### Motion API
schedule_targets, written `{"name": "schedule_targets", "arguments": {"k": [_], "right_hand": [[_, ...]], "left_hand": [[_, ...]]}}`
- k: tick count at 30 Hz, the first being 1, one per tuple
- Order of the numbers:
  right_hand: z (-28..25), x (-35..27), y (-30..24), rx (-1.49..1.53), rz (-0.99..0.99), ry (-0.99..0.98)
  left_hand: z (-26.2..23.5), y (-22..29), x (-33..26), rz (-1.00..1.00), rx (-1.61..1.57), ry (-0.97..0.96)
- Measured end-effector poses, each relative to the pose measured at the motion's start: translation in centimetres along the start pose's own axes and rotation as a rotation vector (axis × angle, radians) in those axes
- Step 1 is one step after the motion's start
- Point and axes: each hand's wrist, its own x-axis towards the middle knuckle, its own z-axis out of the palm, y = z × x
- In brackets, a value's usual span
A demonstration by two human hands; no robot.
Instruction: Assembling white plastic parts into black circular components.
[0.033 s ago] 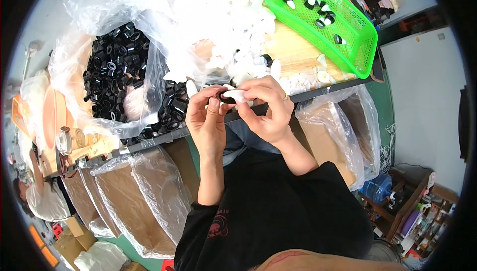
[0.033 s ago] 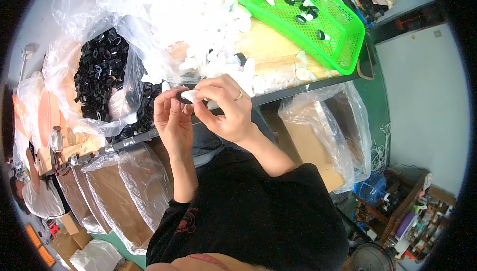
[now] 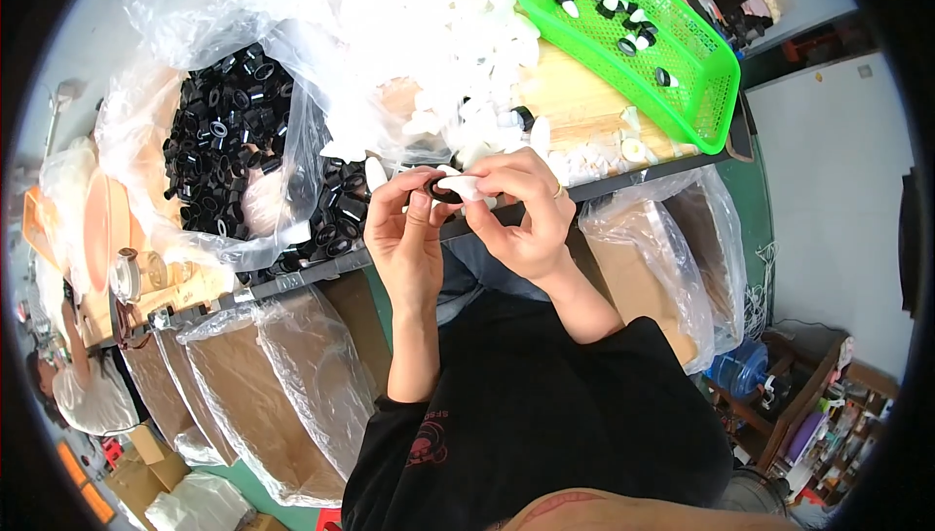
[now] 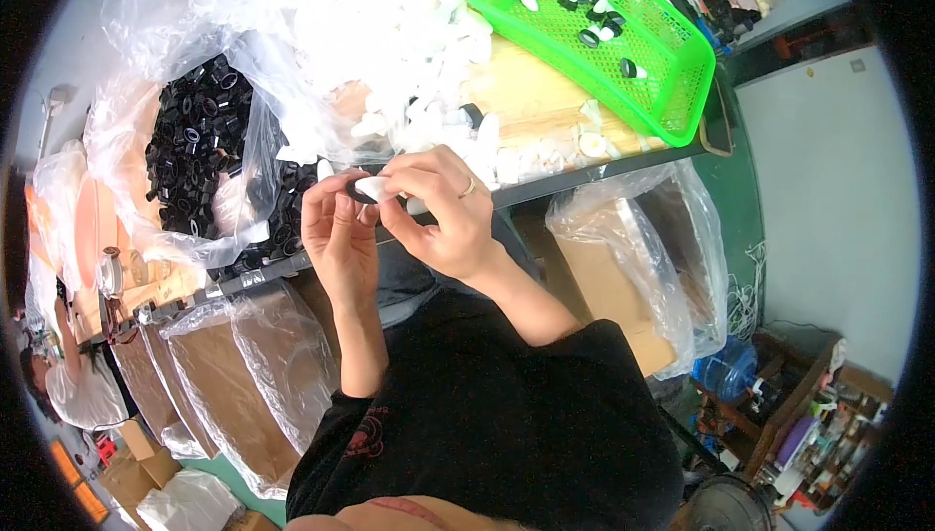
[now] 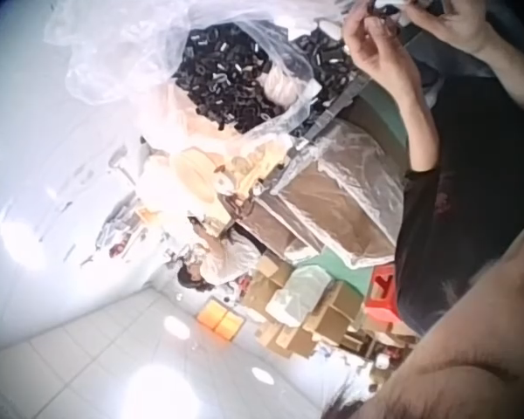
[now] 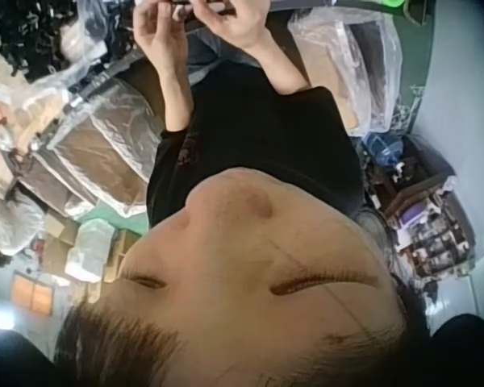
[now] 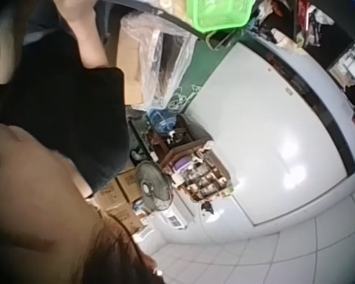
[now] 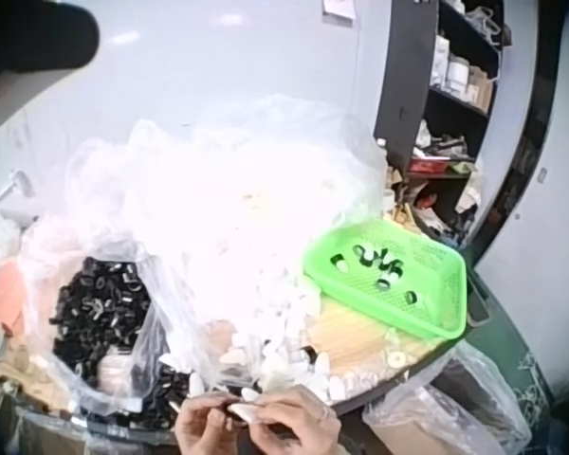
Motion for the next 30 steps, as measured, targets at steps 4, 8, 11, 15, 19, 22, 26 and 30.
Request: {"name": "schedule_targets", "arguments": {"k": [4, 8, 11, 15, 19, 22, 26, 30], "right_hand": [[0.05, -0.08, 0.22, -0.057, -0.052, -0.006], [-0.26, 0.31, 0.08, -0.088, -0.066, -0.026], [-0.43, 0.58, -0.21, -0.098, -0.041, -0.066], [-0.55, 0.77, -0.22, -0.086, -0.011, -0.055], [-0.62, 0.79, 0.14, -0.096, -0.024, -0.074], [-0.87, 0.80, -0.21, -0.101, 0.038, -0.116], [-0.67, 0.84, -0.26, -0.007, 0.091, -0.124], [-0.77, 0.77, -0.29, 0.045, 0.147, -0.153]], "left_hand": [[0.01, 0.04, -0.07, 0.006, -0.008, 0.005], [-0.32, -0.10, -0.08, 0.016, -0.004, 0.026], [-0.60, -0.26, -0.03, 0.010, 0.019, 0.039], [-0.36, 0.02, 0.21, 0.014, 0.022, 0.032], [-0.23, -0.12, 0.23, 0.004, 0.041, 0.038], [-0.39, -0.26, 0.18, 0.004, 0.076, 0.045], [-0.10, -0.02, 0.14, 0.035, 0.136, 0.016], [-0.27, -0.18, 0.15, 0.066, 0.282, 0.012]]}}
